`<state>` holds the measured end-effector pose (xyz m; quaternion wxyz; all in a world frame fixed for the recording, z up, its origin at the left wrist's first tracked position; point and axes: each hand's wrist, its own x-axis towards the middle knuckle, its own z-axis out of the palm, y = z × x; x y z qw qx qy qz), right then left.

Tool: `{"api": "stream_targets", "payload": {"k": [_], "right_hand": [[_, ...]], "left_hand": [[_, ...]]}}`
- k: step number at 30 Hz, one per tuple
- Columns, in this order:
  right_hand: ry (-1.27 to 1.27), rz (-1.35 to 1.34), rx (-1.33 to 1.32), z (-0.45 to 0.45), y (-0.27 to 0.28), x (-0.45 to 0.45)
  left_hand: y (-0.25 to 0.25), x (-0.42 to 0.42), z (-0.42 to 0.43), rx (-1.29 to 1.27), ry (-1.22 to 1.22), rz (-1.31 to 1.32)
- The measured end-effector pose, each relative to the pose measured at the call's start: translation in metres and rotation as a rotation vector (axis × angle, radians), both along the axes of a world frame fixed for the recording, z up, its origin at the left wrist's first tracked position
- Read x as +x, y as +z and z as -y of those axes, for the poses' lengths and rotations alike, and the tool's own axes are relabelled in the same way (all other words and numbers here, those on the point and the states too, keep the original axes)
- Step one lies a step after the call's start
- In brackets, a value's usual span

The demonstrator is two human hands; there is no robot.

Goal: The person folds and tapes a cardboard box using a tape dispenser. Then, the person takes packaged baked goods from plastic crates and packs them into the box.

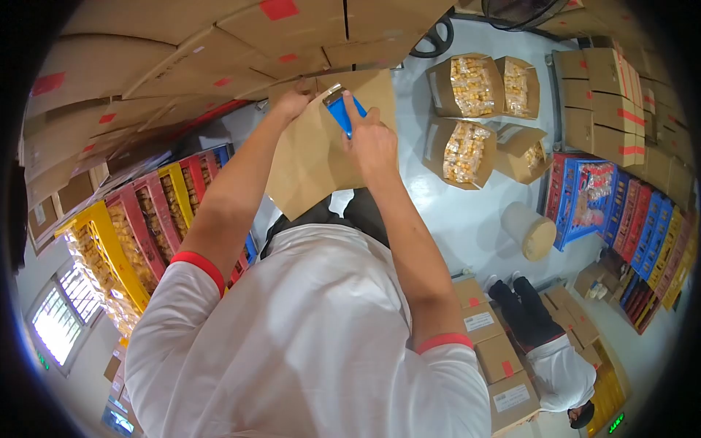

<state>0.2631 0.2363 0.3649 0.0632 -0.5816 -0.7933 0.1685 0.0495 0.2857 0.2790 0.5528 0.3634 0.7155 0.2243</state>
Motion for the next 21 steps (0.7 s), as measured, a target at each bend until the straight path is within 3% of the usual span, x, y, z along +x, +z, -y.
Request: {"api": "stream_targets", "payload": {"k": [1,3,7,9,12,17,21], "right_hand": [[0.005,-0.004,0.015,0.003,-0.003,0.002],[-0.009,-0.008,0.028,0.003,-0.006,0.003],[-0.012,-0.026,0.062,0.007,-0.010,0.003],[-0.014,-0.031,0.070,0.006,-0.013,0.000],[-0.023,-0.039,0.092,0.007,-0.012,-0.003],[-0.026,0.028,0.045,0.011,0.001,0.007],[-0.047,0.141,-0.089,0.070,0.055,0.080]], "left_hand": [[-0.001,0.000,0.000,-0.020,-0.006,-0.069],[-0.005,-0.001,0.001,0.140,0.148,0.484],[-0.004,-0.003,-0.001,0.172,0.110,0.534],[-0.016,0.001,-0.020,0.293,-0.139,0.485],[-0.033,0.022,-0.032,0.147,-0.216,0.289],[-0.018,0.027,-0.027,0.292,-0.253,0.058],[-0.025,0.026,-0.033,0.331,-0.279,-0.082]]}}
